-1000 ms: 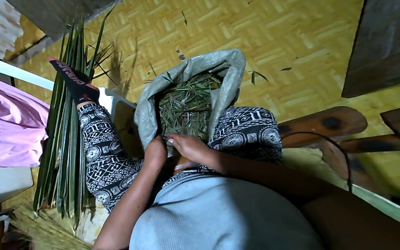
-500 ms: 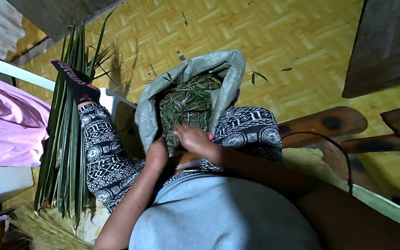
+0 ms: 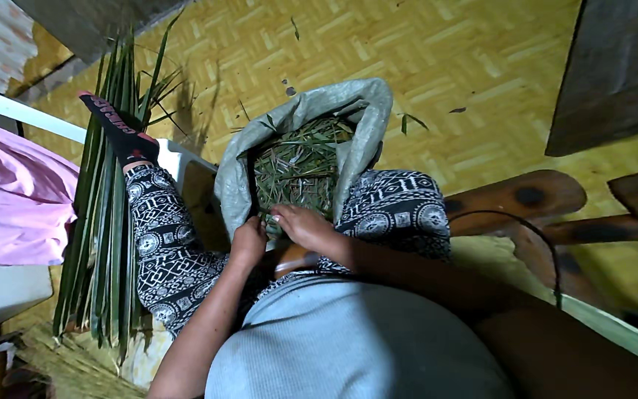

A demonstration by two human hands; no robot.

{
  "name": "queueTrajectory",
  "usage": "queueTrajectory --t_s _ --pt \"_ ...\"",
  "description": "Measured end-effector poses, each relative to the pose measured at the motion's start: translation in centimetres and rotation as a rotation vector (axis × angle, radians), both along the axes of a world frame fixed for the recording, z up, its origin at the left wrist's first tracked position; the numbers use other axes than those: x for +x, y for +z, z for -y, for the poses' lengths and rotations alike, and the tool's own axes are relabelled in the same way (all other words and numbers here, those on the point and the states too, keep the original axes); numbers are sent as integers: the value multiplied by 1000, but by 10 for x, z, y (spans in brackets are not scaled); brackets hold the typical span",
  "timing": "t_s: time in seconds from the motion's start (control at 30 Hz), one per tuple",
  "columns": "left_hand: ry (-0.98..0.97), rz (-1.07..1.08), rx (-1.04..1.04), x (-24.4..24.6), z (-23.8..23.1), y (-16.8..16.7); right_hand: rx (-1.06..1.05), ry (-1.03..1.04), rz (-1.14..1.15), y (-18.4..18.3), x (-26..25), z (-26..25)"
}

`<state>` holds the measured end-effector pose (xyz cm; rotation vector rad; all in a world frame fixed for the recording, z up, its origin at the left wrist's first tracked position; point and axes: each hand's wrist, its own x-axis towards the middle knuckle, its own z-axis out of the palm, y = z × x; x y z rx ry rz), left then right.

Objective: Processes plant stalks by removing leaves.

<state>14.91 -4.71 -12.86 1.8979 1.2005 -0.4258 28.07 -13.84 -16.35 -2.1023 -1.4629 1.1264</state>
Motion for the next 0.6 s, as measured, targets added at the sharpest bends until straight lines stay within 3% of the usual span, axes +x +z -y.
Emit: queueTrajectory --t_s 0.13,0.27,0.33,0.5,0.6 --pt "7 22 -47 -4 -2 -2 30 -15 113 -13 12 -2" --pt "-2 28 -58 -9 -2 -2 -12 -199 61 -24 39 -8" --pt "2 33 -56 -9 -2 -3 -34 -305 -123 -20 40 -9" --pt "1 49 -74 -4 -1 -4 -95 -543 -859 -12 13 -8" --pt "5 74 -82 -7 -1 -6 -97 -583 -960 -13 15 -9"
